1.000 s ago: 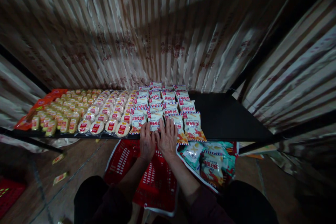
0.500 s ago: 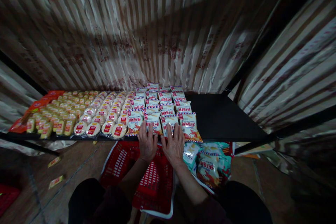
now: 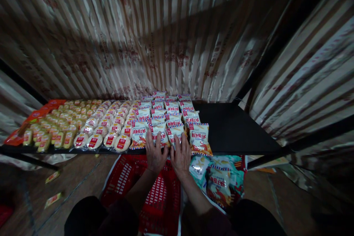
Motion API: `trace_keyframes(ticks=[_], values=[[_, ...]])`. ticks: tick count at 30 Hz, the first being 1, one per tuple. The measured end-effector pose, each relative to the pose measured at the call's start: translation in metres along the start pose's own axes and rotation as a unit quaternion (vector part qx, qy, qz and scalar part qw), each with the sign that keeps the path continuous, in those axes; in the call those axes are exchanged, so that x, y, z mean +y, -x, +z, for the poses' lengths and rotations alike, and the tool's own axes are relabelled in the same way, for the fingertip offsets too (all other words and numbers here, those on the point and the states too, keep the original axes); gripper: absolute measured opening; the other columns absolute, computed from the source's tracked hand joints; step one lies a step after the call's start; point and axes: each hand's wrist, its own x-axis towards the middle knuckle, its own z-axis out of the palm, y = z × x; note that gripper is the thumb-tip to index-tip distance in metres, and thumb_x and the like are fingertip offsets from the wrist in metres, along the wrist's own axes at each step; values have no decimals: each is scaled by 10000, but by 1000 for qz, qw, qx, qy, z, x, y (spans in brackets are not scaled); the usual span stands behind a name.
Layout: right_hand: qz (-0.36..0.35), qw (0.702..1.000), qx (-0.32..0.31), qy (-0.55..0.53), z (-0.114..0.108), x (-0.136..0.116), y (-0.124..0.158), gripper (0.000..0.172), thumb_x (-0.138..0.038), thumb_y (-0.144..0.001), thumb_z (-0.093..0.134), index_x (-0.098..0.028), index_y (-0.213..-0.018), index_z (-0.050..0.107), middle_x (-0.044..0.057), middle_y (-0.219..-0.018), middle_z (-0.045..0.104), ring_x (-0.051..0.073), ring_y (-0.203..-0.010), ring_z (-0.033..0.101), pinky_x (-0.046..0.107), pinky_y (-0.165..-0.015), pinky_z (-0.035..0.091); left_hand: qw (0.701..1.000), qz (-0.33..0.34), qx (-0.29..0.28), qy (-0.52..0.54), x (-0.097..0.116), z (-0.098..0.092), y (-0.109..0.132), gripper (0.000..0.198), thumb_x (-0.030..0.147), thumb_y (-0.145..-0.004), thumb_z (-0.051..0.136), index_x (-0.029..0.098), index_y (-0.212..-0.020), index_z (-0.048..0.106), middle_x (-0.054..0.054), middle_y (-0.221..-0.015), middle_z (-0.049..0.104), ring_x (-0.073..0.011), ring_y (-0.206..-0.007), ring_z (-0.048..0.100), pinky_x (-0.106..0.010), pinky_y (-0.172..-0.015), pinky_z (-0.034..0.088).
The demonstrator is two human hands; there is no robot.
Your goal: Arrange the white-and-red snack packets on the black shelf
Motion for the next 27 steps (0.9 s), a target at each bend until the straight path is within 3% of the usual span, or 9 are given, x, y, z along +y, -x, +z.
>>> trace_keyframes(ticks=[9, 18, 23, 27], values=[[-4, 999, 30, -23, 4, 1, -21, 532, -189, -928, 384, -189, -1451, 287, 158, -1535, 225, 294, -1399, 233, 519, -1057, 346, 1000, 9, 14, 8, 2, -1, -5, 485, 186, -820, 565, 168, -1296, 470, -190, -1540, 147, -352, -1420, 176, -564, -1068, 307], [12, 1000, 6, 4, 0, 5, -23, 509, -299, -937, 428, -193, -1430, 355, 154, -1571, 127, 338, -1416, 185, 554, -1052, 331, 997, -17, 33, 62, 5, 2, -9, 460, 149, -825, 558, 152, -1274, 457, -184, -1552, 87, -338, -1437, 133, -541, -1092, 319], [32, 999, -3, -1, 7, 10, -29, 528, -335, -951, 396, -161, -1444, 320, 206, -1515, 265, 325, -1369, 311, 493, -995, 402, 998, -22, 23, 56, 4, 1, -8, 565, 126, -820, 534, 145, -1361, 371, -205, -1553, 84, -353, -1432, 140, -567, -1082, 314], [41, 999, 9, -12, 8, 9, -35, 558, -369, -958, 373, -159, -1462, 258, 213, -1486, 316, 316, -1373, 302, 509, -1003, 387, 999, -1, 21, 35, 1, 2, -7, 588, 173, -842, 541, 152, -1396, 343, -200, -1563, 57, -355, -1431, 142, -576, -1082, 304]])
